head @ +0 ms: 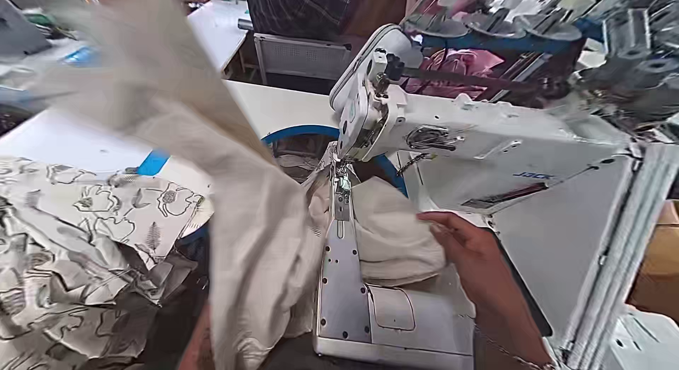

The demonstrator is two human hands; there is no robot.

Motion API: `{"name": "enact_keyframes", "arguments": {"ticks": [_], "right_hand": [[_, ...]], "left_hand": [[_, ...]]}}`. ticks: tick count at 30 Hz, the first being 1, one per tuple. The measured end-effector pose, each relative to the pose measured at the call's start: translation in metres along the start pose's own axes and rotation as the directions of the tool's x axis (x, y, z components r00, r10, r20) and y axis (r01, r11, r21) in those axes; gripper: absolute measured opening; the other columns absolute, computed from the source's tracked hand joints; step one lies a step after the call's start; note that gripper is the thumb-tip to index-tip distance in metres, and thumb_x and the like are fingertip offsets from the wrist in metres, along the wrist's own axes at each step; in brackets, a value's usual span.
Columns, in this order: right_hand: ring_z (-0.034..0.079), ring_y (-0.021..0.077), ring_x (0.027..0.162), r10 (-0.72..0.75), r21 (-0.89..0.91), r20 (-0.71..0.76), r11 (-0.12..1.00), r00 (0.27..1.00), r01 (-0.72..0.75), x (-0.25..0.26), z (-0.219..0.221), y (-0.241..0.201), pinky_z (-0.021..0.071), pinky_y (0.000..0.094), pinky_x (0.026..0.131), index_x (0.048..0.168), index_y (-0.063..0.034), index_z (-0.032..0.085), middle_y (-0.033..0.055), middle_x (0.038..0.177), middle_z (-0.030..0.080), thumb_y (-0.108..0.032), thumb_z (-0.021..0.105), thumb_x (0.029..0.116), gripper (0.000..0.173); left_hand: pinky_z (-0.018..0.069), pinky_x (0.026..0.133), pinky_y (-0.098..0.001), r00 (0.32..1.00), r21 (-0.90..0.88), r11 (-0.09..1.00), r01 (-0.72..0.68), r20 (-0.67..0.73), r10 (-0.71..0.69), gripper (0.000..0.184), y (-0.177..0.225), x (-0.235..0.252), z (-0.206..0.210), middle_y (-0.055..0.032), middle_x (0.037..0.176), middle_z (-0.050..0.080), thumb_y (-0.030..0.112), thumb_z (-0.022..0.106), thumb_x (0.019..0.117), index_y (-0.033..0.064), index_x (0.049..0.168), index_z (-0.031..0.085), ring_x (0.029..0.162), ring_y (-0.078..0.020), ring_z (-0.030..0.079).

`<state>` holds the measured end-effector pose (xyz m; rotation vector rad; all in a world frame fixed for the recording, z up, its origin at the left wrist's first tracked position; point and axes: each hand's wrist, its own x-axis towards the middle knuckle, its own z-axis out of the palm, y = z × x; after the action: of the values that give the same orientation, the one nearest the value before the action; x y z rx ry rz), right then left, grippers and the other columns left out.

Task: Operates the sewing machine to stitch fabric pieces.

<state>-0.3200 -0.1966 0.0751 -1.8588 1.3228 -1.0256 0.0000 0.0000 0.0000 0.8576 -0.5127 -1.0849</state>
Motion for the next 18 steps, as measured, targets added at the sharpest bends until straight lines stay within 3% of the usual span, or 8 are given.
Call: {"name": "enact_keyframes", "arguments": {"ticks": [3,5,8,10,12,13,16,18], "right_hand": [[0.059,-0.0069,0.075,0.199,-0.032,-0.429,0.971,0.881,-0.235,-0.009,-0.053,0.031,0.0487,0.0125,0.068,0.103,0.0019,0.067,-0.0039,0.089,0.066,-0.007,0.047,0.0998,0.022],[0.059,0.0061,0.084,0.177,-0.165,-0.525,0.939,0.833,-0.303,-0.012,-0.061,0.029,0.0476,0.0253,0.075,0.112,0.0078,0.065,0.0102,0.100,0.066,-0.005,0.050,0.1011,0.023],[0.069,0.0347,0.091,-0.085,-0.426,-0.228,0.905,0.970,-0.021,-0.001,0.001,-0.001,0.0560,0.0497,0.079,0.135,0.0076,0.057,0.0297,0.113,0.068,-0.007,0.058,0.0978,0.040],[0.069,0.0351,0.062,-0.384,-0.573,0.051,0.745,0.922,0.341,0.014,0.067,-0.016,0.0551,0.0497,0.052,0.134,0.0024,0.064,0.0211,0.082,0.072,-0.012,0.062,0.0925,0.044],[0.061,0.0339,0.047,-0.477,-0.628,0.256,0.579,0.841,0.520,0.032,0.105,-0.012,0.0447,0.0453,0.040,0.121,-0.0084,0.076,0.0157,0.066,0.065,-0.006,0.063,0.0851,0.039],[0.065,0.0396,0.053,-0.381,-0.651,0.338,0.565,0.861,0.506,0.044,0.107,-0.010,0.0471,0.0509,0.044,0.113,-0.0090,0.077,0.0197,0.069,0.066,-0.002,0.064,0.0866,0.030],[0.068,0.0422,0.060,-0.297,-0.625,0.343,0.636,0.891,0.453,0.060,0.098,0.009,0.0505,0.0562,0.049,0.105,-0.0095,0.079,0.0207,0.072,0.068,-0.007,0.062,0.0878,0.024],[0.065,0.0390,0.053,-0.351,-0.547,0.338,0.682,0.874,0.485,0.049,0.105,0.017,0.0471,0.0522,0.045,0.101,-0.0079,0.079,0.0178,0.065,0.064,-0.007,0.059,0.0848,0.025]], "left_hand": [[0.0603,0.083,-0.0222,0.989,-0.069,0.986,0.149,0.003,-0.149,0.037,-0.016,0.119,0.084,0.0037,0.099,0.077,0.023,0.028,0.1115,0.0136,0.117,0.064,0.091,-0.0011,0.072],[0.0602,0.079,-0.0255,0.990,0.447,0.887,0.111,0.030,-0.139,0.023,-0.016,0.153,0.090,-0.0015,0.098,0.070,0.002,0.051,0.1023,-0.0011,0.125,0.054,0.086,-0.0052,0.069],[0.0520,0.071,-0.0625,0.978,0.954,0.247,-0.172,0.194,-0.070,0.016,0.008,0.195,0.098,-0.0267,0.089,0.066,0.004,0.063,0.0947,-0.0083,0.106,0.063,0.083,-0.0423,0.067],[0.0524,0.070,-0.0651,0.897,0.902,-0.097,-0.420,0.397,-0.196,0.027,0.018,0.178,0.124,-0.0249,0.099,0.068,0.004,0.063,0.0958,0.0031,0.123,0.066,0.087,-0.0473,0.068],[0.0547,0.069,-0.0601,0.814,0.790,-0.226,-0.571,0.507,-0.285,0.040,0.002,0.131,0.126,-0.0252,0.110,0.070,0.000,0.061,0.0938,0.0106,0.132,0.067,0.089,-0.0479,0.070],[0.0556,0.070,-0.0583,0.814,0.788,-0.229,-0.571,0.509,-0.279,0.046,-0.005,0.113,0.113,-0.0245,0.110,0.071,-0.004,0.064,0.0896,0.0120,0.133,0.068,0.091,-0.0475,0.070],[0.0537,0.066,-0.0631,0.790,0.851,0.009,-0.526,0.492,-0.365,0.017,0.011,0.086,0.047,-0.0244,0.075,0.070,-0.009,0.070,0.0798,0.0000,0.093,0.076,0.072,-0.0470,0.070],[0.0491,0.059,-0.0593,0.492,0.761,0.352,-0.545,0.630,-0.601,0.011,0.032,0.065,0.044,-0.0205,0.063,0.063,0.000,0.068,0.0858,-0.0040,0.075,0.068,0.062,-0.0410,0.066]]}}
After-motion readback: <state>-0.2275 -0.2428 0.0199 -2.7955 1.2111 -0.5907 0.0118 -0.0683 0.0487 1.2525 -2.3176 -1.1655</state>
